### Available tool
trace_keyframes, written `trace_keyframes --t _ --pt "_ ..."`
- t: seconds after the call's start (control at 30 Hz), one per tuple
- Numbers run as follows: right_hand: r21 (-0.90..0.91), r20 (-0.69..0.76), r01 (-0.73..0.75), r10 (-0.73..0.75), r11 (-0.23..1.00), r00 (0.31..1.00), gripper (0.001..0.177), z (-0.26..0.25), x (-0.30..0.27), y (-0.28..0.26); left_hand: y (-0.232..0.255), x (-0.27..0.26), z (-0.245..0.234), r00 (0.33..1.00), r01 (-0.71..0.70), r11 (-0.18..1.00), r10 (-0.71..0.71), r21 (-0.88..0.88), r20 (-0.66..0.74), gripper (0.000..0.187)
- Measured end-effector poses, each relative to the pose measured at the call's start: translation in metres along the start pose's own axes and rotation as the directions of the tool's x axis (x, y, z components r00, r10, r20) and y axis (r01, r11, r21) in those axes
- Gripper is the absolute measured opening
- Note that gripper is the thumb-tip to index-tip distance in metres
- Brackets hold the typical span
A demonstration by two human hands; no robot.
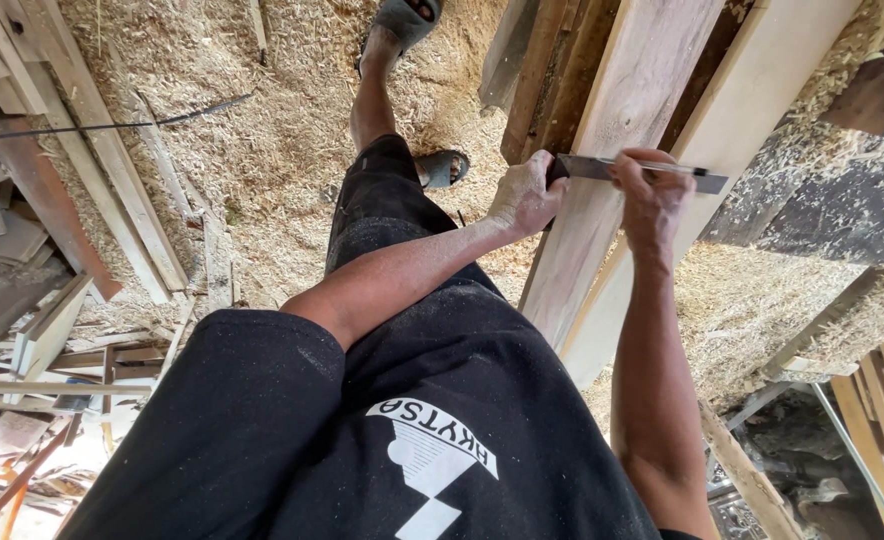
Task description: Measuring and marking several long pieces of wood using a tape measure and a try square.
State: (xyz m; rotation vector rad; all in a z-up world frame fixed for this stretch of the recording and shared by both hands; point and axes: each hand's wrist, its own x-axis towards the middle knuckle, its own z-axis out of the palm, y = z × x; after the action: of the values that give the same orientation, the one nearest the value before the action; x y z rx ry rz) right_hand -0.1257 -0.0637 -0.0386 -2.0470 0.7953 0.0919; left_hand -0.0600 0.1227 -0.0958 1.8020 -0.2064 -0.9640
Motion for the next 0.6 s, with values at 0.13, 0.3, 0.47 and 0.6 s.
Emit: trace_keyframes --t 0.13,0.3,0.47,0.6 --pt "-0.170 -0.082 0.039 -0.054 0.985 0.995 0.014 -0.017 0.002 0.006 0.001 0.000 -0.001 0.999 0.043 0.999 -0.042 -0.011 0.034 0.017" --pt "0.199 -0.040 -0.097 0.107 0.975 0.993 0.011 0.019 0.003 -0.021 -0.003 0.000 0.000 1.000 -0.020 1.000 0.020 0.003 0.006 0.019" --pt "0.181 -0.017 -0.104 0.108 0.978 0.994 0.012 0.008 0.003 -0.041 -0.004 0.003 -0.001 1.000 0.009 0.999 -0.008 -0.045 0.020 0.018" --pt "0.423 -0.255 -0.064 0.187 0.904 0.949 0.013 -0.030 0.002 -0.037 -0.007 -0.008 -0.020 0.983 0.014 0.998 -0.002 -0.062 0.183 0.019"
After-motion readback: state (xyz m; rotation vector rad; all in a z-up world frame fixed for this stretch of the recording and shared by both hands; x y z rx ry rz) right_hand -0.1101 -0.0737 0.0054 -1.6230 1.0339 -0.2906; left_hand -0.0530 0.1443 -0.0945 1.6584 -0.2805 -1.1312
